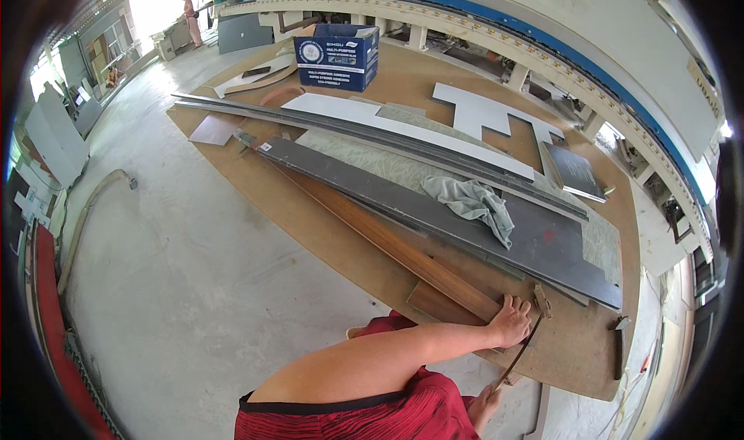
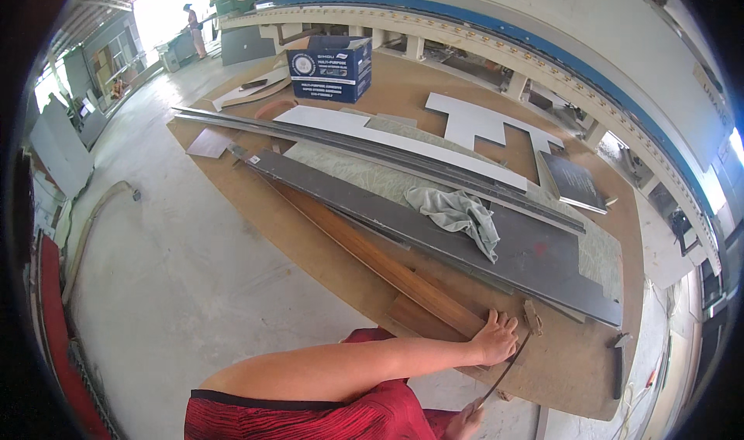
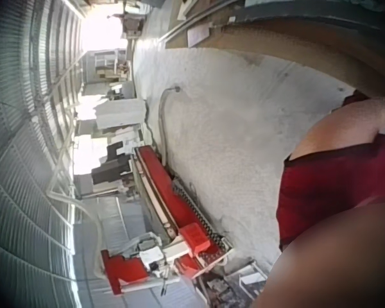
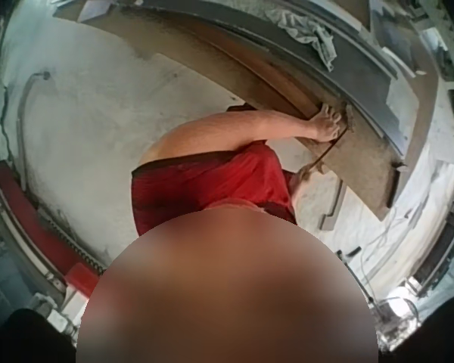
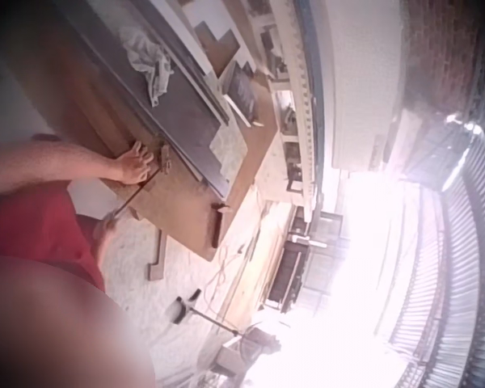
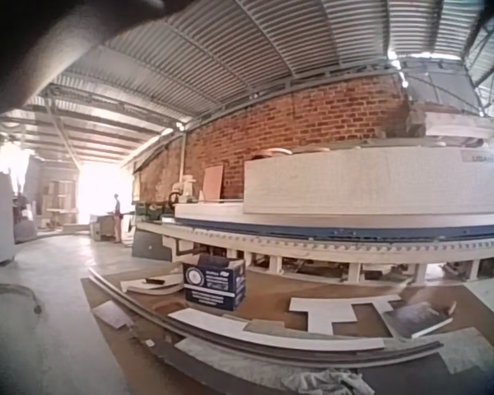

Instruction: The person cuts a thin strip of wood on a workbench using a hand saw.

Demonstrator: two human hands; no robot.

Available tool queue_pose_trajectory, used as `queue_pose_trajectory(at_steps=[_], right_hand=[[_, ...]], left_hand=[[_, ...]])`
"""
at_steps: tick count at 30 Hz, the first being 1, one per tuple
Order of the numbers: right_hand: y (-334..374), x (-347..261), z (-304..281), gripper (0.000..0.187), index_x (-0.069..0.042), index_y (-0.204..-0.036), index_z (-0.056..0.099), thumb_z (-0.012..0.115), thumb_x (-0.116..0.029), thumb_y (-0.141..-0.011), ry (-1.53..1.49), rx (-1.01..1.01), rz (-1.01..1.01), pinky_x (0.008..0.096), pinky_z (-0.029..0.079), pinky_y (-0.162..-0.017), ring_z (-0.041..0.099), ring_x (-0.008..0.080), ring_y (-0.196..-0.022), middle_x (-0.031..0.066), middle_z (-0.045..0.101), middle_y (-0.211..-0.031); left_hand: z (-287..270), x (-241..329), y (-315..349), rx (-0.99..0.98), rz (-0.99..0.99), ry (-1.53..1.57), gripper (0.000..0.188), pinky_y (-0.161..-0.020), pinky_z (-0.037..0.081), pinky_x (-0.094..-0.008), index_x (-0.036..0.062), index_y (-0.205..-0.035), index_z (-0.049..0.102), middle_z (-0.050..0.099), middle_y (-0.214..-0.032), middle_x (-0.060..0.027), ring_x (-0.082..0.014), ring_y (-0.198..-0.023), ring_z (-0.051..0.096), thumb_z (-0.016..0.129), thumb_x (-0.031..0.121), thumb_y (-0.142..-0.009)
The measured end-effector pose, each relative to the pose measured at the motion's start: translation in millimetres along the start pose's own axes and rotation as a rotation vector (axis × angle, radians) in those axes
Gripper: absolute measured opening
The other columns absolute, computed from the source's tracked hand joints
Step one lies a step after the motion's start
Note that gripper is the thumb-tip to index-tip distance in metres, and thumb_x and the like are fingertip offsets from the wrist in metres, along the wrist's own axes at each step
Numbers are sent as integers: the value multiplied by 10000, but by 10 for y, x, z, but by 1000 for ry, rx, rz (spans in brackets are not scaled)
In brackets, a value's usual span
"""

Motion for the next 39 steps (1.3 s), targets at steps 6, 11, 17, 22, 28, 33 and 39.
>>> queue_pose_trajectory(at_steps=[6,11,17,22,28,33,39], right_hand=[[230,64,-67,236,23,-1006,543,551,-208,-956,447,8,-142,415,460,-605,546,295,-643,171,544,-699],[128,225,-216,197,-2,-967,560,551,-197,-945,270,-20,38,364,425,-562,531,228,-623,107,564,-697],[328,-846,-63,133,-60,-906,539,514,-178,-963,-291,-114,350,286,347,-398,429,105,-420,-5,475,-584],[318,-1453,-24,148,-80,-937,506,466,-199,-1015,-299,71,72,248,290,-324,385,72,-369,-12,424,-513],[-82,-1448,-439,157,-40,-1075,537,460,-166,-1021,-369,61,77,232,317,-314,397,76,-363,13,482,-567],[-555,-1403,-683,75,-80,-974,510,512,-151,-998,-415,101,42,245,307,-293,384,77,-348,-11,430,-549],[-1299,-1325,-481,103,-104,-909,531,596,-158,-968,-431,49,-66,246,312,-313,383,79,-363,-21,440,-550]], left_hand=[[27,-13,-15,-28,-3,-8,380,-1004,297,-600,11,-1009,698,550,-1191,-195,-394,-1122,493,491,320,-932],[38,58,-31,44,38,-49,367,-958,320,-560,24,-1005,707,562,-1119,-173,-354,-1065,503,490,309,-931],[-49,47,-4,-31,4,-55,358,-973,315,-556,38,-1049,686,573,-1128,-153,-335,-1084,513,489,316,-940],[148,-150,35,254,43,165,295,-1032,311,-549,56,-1144,597,554,-1183,-153,-360,-1195,492,546,216,-901],[-591,-759,1115,480,134,146,436,-1049,355,-533,101,-1197,550,518,-1277,-129,-367,-1310,435,669,201,-790],[-906,-1687,1957,230,-389,-195,651,-1066,256,-678,196,-1410,446,328,-1494,-133,-374,-1440,234,677,349,-821],[-920,-2047,2158,-25,-503,-153,925,-1102,124,-743,260,-1571,127,23,-1627,-117,-370,-1505,-12,664,485,-852]])
Point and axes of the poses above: each hand's wrist, its own y-axis away from the middle knuckle, its own z-axis out of the palm, x = y × z, the point moved 4 cm from there along -y, towards the middle knuckle
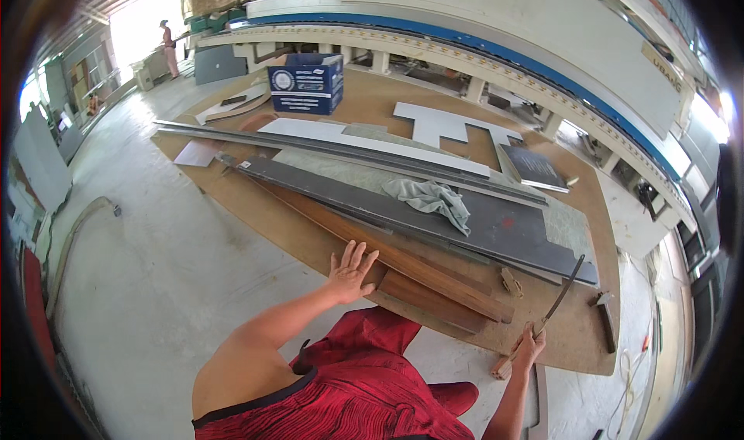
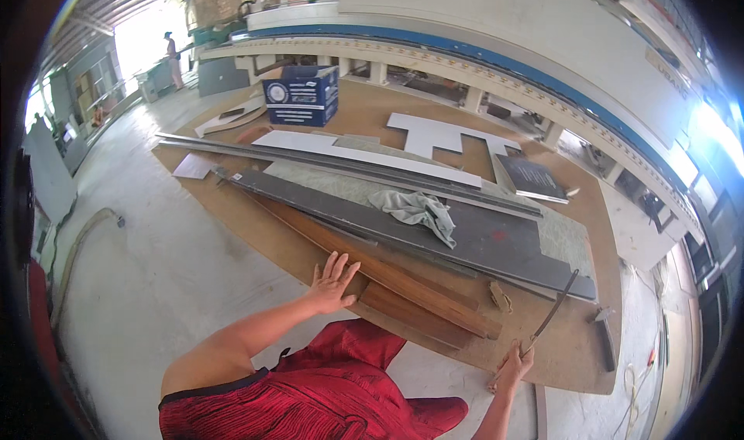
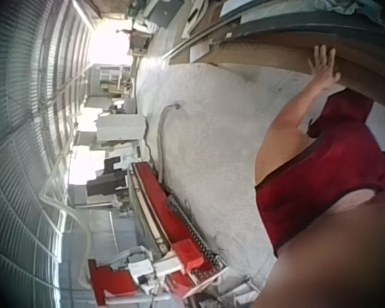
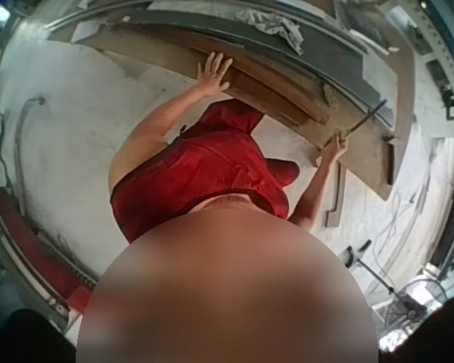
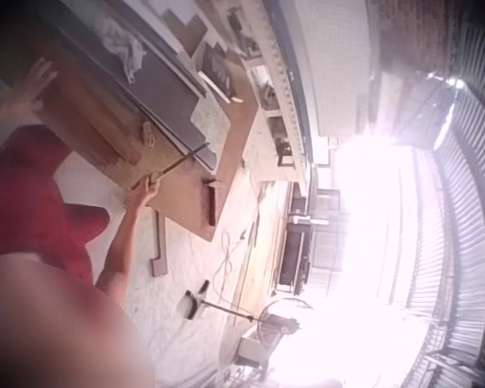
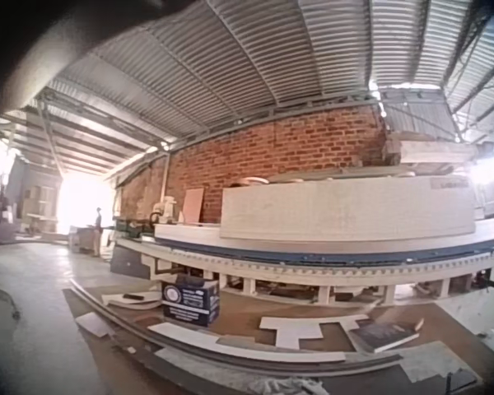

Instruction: The person cuts a thin strip of wood on a workbench using a hand saw.

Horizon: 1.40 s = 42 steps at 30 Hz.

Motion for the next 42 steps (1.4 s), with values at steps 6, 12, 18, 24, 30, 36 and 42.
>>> queue_pose_trajectory(at_steps=[6,12,18,24,30,36,42], right_hand=[[-104,136,205,98,-88,-930,539,614,-150,-947,77,-25,72,247,316,-325,395,78,-373,-12,459,-581],[-80,172,212,99,-84,-941,544,618,-149,-936,98,-42,96,247,316,-337,393,74,-389,-17,457,-606],[-131,369,114,113,-77,-965,557,616,-170,-943,8,41,24,246,311,-349,380,78,-385,-13,459,-613],[-108,270,104,127,-72,-975,562,614,-187,-955,-31,86,68,249,313,-345,381,79,-383,-10,457,-604],[-147,418,21,174,-66,-1120,567,572,-149,-967,-56,94,48,233,315,-353,386,57,-429,-22,447,-624],[-49,313,66,144,-95,-1074,576,599,-169,-953,-188,222,126,208,327,-368,414,46,-456,-46,476,-673],[-174,259,84,102,-108,-968,568,610,-199,-948,-43,228,92,244,344,-335,422,77,-401,-30,465,-618]], left_hand=[[188,-22,-32,-23,32,0,962,-1097,61,-749,238,-1583,-21,-178,-1624,-138,-395,-1490,-167,622,446,-899],[211,-39,-26,-16,-1,-4,947,-1103,60,-740,224,-1586,16,-154,-1629,-145,-385,-1496,-152,625,448,-897],[292,-40,-26,43,-10,-37,958,-1092,76,-751,225,-1587,28,-128,-1637,-135,-376,-1501,-136,626,488,-888],[277,-13,-24,68,8,-36,955,-1094,86,-749,231,-1586,14,-137,-1634,-138,-382,-1500,-137,626,469,-893],[254,-34,-36,50,25,-20,958,-1076,93,-769,243,-1583,8,-128,-1630,-152,-404,-1497,-112,632,456,-886],[22,101,-39,110,6,2,899,-1097,163,-717,230,-1568,152,85,-1619,-162,-403,-1495,42,664,405,-849],[-701,-140,-416,248,109,60,726,-1023,355,-554,152,-1431,437,497,-1345,-105,-349,-1289,413,731,326,-790]])
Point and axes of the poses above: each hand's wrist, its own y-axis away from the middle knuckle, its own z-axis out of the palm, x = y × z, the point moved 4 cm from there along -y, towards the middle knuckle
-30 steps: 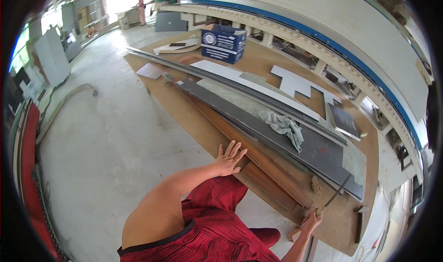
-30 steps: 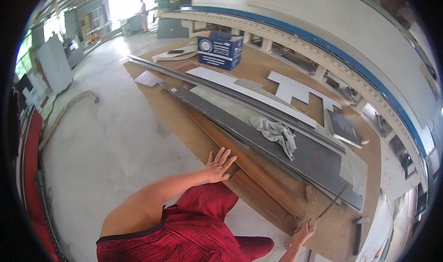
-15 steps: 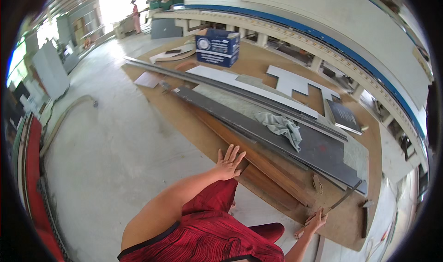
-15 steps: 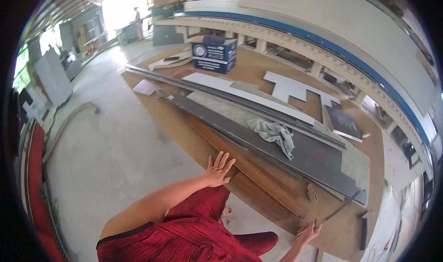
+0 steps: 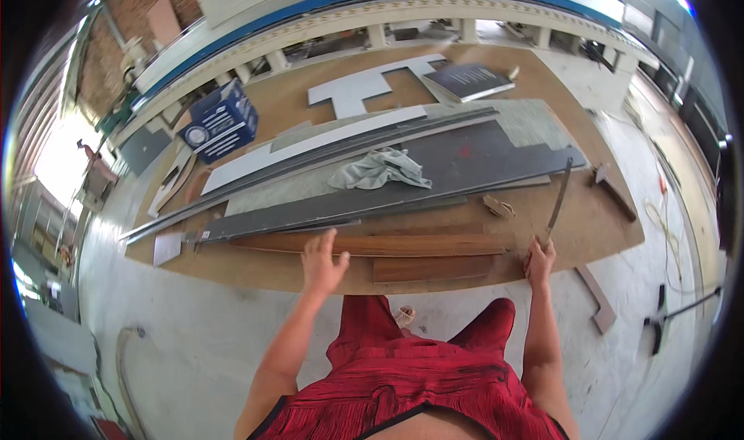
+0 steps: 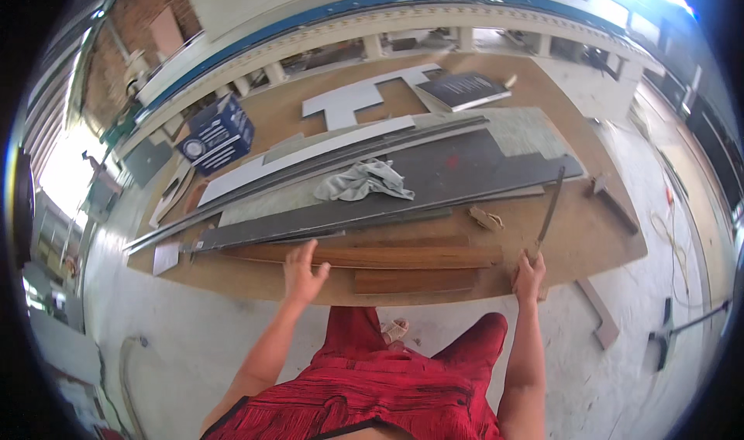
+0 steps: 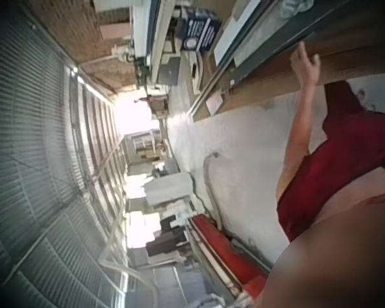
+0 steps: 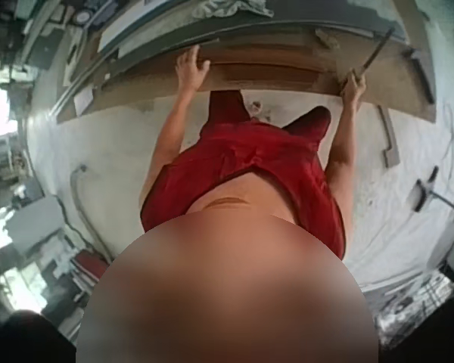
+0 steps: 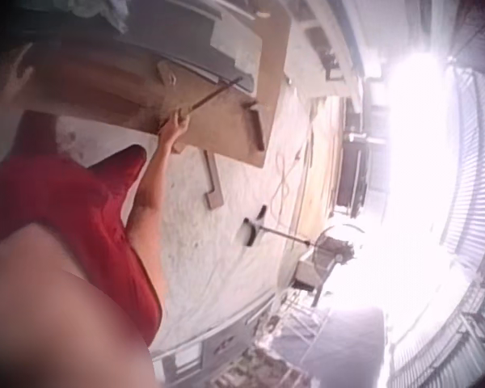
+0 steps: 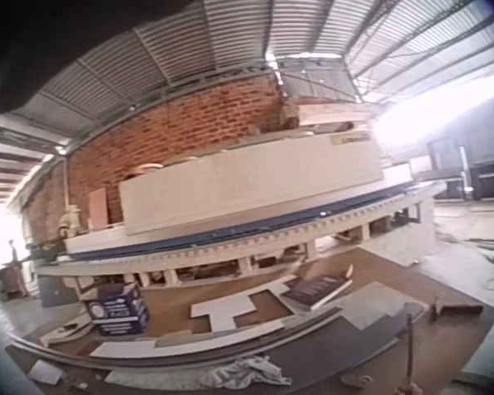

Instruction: The person cuts a thin strip of wood on a workbench using a hand saw.

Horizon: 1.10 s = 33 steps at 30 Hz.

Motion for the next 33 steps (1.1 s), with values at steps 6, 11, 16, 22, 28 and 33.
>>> queue_pose_trajectory(at_steps=[6,11,16,22,28,33], right_hand=[[-16,78,-74,163,-98,-951,567,663,-229,-932,-25,-7,43,255,337,-314,427,85,-363,-15,479,-599],[-25,77,-18,163,-99,-932,569,670,-226,-925,-43,-8,75,264,331,-293,423,97,-342,-10,476,-596],[-50,89,-1,170,-92,-929,561,677,-216,-915,-24,14,87,266,326,-284,419,105,-329,-2,476,-590],[-37,82,39,155,-85,-920,559,670,-193,-912,-29,19,113,270,334,-287,436,112,-331,5,484,-585],[-75,138,-8,172,-88,-890,553,669,-211,-918,-51,6,83,272,328,-284,417,103,-336,2,481,-602],[-91,83,164,157,-89,-915,548,667,-192,-918,-78,-51,78,269,336,-290,416,103,-334,-1,473,-589]], left_hand=[[-229,-18,-828,-29,166,-98,812,-1028,373,-490,132,-1426,433,501,-1311,-82,-307,-1270,436,794,367,-737],[39,111,-1440,-186,92,-38,995,-1055,377,-550,227,-1522,300,342,-1500,-181,-390,-1380,357,765,598,-724],[530,321,-2088,-379,-22,-10,1124,-1069,387,-531,305,-1562,197,208,-1566,-270,-492,-1384,342,742,720,-669],[829,553,-2450,-349,104,-207,742,-968,490,-467,298,-1494,379,501,-1378,-214,-392,-1158,597,677,432,-827],[1062,417,-2570,-201,125,-22,333,-933,505,-469,150,-1122,704,646,-1182,-198,-364,-1083,636,641,246,-809],[628,-576,-2753,180,-378,662,265,-685,503,-400,40,-1013,709,719,-877,-188,-275,-826,700,577,86,-789]])
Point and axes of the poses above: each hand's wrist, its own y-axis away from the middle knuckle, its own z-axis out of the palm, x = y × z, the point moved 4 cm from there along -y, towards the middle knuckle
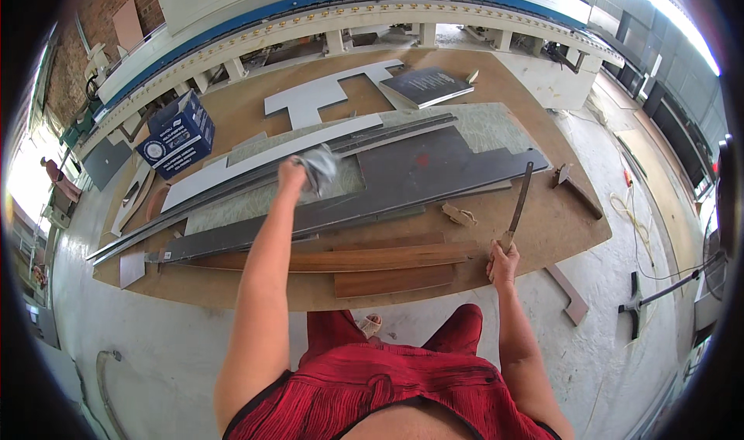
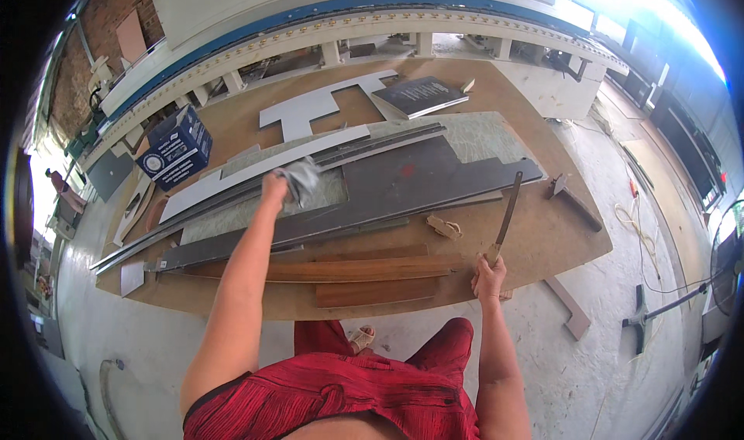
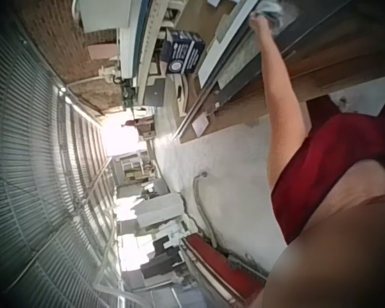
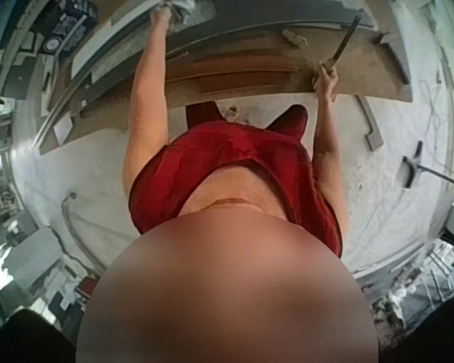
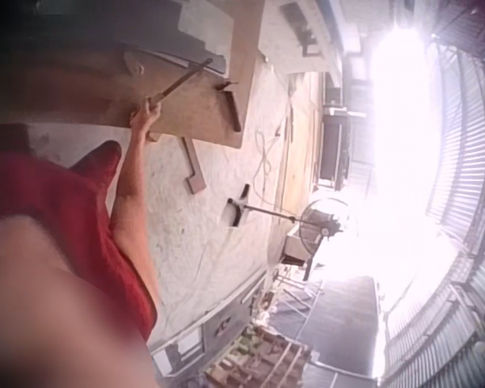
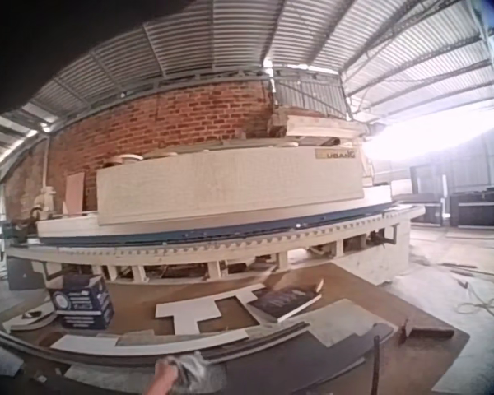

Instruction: The person cuts a thin strip of wood on a workbench using a hand saw.

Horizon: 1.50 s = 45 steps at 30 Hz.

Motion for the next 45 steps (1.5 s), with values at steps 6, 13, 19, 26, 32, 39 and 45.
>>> queue_pose_trajectory(at_steps=[6,13,19,26,32,39,45], right_hand=[[17,87,-213,145,-89,-975,556,661,-174,-922,27,40,9,271,344,-292,429,107,-335,-5,482,-592],[58,-59,-114,135,-91,-965,568,659,-182,-922,51,83,-23,265,349,-299,428,100,-341,-8,496,-607],[43,-48,-97,183,-89,-898,532,676,-200,-918,25,25,-3,260,344,-310,437,97,-346,-3,481,-586],[94,-30,-135,193,-84,-930,543,688,-211,-917,87,39,-33,264,346,-314,444,102,-359,-1,490,-582],[105,-54,-76,188,-80,-925,556,687,-215,-919,44,15,-24,259,339,-310,433,104,-344,2,485,-557],[57,-8,-185,180,-84,-932,556,687,-206,-920,7,6,-68,256,345,-316,435,99,-351,-6,481,-553],[82,-21,-115,186,-83,-946,562,695,-209,-913,15,31,-37,257,350,-317,437,102,-349,-3,487,-568]], left_hand=[[-519,468,73,-5,-59,633,172,-613,491,-339,19,-924,635,634,-839,-59,-169,-724,628,467,34,-890],[-291,1174,1305,-340,-138,863,235,-636,548,-318,56,-950,669,677,-848,-67,-170,-723,665,455,-34,-912],[824,1378,2209,-453,673,150,264,-788,520,-401,55,-953,696,675,-949,-179,-332,-889,665,545,-32,-755],[1768,1371,2735,-447,821,-67,236,-725,531,-433,87,-960,676,598,-957,-149,-349,-870,648,661,61,-726],[2103,1158,2568,-498,692,-623,293,-747,553,-455,110,-1051,668,572,-1042,-153,-341,-898,667,677,220,-779],[1974,1493,2907,-707,487,-428,753,-893,525,-489,202,-1357,567,549,-1236,-235,-422,-1047,616,748,539,-709],[2223,1165,2700,-706,671,-566,467,-872,519,-505,160,-1214,636,535,-1196,-208,-396,-1014,625,682,399,-815]])
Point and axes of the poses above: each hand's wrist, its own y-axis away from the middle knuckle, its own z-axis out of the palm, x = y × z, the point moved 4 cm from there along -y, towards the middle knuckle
